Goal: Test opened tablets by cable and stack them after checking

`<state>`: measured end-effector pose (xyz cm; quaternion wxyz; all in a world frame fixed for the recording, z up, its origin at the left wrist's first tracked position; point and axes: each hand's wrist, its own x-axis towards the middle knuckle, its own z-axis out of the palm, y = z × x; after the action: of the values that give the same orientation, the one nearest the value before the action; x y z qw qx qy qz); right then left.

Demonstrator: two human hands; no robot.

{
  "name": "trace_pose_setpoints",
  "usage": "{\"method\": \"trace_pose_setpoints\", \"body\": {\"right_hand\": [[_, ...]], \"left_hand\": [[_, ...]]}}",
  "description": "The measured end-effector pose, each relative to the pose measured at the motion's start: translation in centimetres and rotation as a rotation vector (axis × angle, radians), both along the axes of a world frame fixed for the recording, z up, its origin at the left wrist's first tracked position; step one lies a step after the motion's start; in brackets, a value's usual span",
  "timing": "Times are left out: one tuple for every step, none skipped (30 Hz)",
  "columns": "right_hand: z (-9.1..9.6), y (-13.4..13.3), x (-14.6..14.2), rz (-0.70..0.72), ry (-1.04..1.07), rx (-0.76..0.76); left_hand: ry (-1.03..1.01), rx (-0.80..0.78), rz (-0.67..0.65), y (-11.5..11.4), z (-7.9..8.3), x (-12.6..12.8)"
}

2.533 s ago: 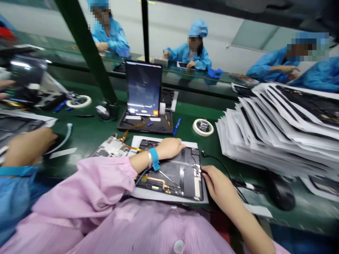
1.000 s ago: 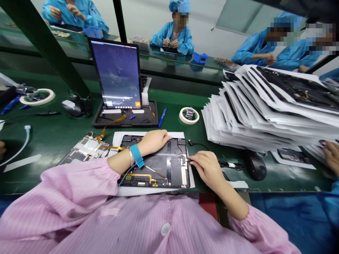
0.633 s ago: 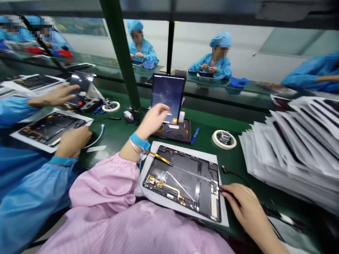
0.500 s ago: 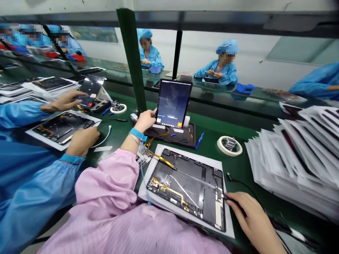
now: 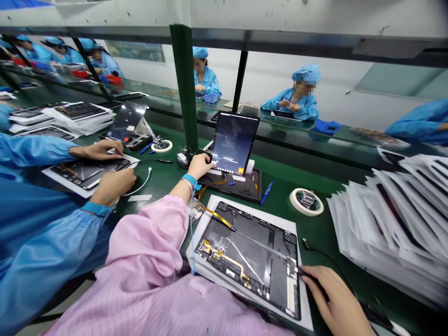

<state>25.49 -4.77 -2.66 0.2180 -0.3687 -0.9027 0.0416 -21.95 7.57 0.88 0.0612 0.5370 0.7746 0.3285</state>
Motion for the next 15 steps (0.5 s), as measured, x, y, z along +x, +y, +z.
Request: {"method": "trace_pose_setpoints", "body": {"right_hand": [[0.0, 0.0, 0.0, -0.002, -0.001, 0.001], [0.0, -0.1, 0.1, -0.004, -0.003, 0.002], [0.0, -0.1, 0.1, -0.006, -0.006, 0.002], [-0.1, -0.1, 0.1, -0.009, -0.008, 0.004], [-0.1, -0.1, 0.2, -0.011, -0.012, 0.005], [-0.2, -0.1, 0.2, -0.014, -0.015, 0.006], [-0.2, 0.0, 0.2, -0.014, -0.018, 0.008], [-0.3, 0.0, 0.3, -0.013, -0.019, 0.011], [-0.4, 0.0, 0.3, -0.011, -0.018, 0.013], [-0.4, 0.0, 0.3, -0.009, -0.018, 0.014], [-0.4, 0.1, 0.3, -0.008, -0.018, 0.015], [-0.5, 0.1, 0.4, -0.006, -0.019, 0.016], [-0.5, 0.1, 0.4, -0.005, -0.021, 0.017], [-0.4, 0.1, 0.4, -0.005, -0.022, 0.019], [-0.4, 0.1, 0.4, -0.003, -0.024, 0.022]], "left_hand": [[0.012, -0.005, 0.028, -0.2, 0.3, 0.5], [0.029, -0.001, 0.06, -0.6, 0.7, 1.3], [0.052, 0.015, 0.087, -1.0, 1.2, 2.2], [0.076, 0.039, 0.096, -1.4, 1.7, 3.3], [0.101, 0.067, 0.084, -1.9, 2.1, 4.5], [0.121, 0.092, 0.043, -2.3, 2.4, 5.8], [0.138, 0.113, -0.014, -2.7, 2.5, 7.0], [0.153, 0.126, -0.067, -2.9, 2.4, 8.0], [0.168, 0.13, -0.107, -3.0, 2.2, 8.8], [0.179, 0.127, -0.126, -3.0, 1.9, 9.4], [0.189, 0.12, -0.128, -2.9, 1.6, 9.7], [0.198, 0.116, -0.119, -2.6, 1.2, 9.8], [0.208, 0.117, -0.105, -2.4, 0.9, 9.7], [0.217, 0.123, -0.091, -2.1, 0.6, 9.6], [0.225, 0.131, -0.08, -1.8, 0.4, 9.3]]}}
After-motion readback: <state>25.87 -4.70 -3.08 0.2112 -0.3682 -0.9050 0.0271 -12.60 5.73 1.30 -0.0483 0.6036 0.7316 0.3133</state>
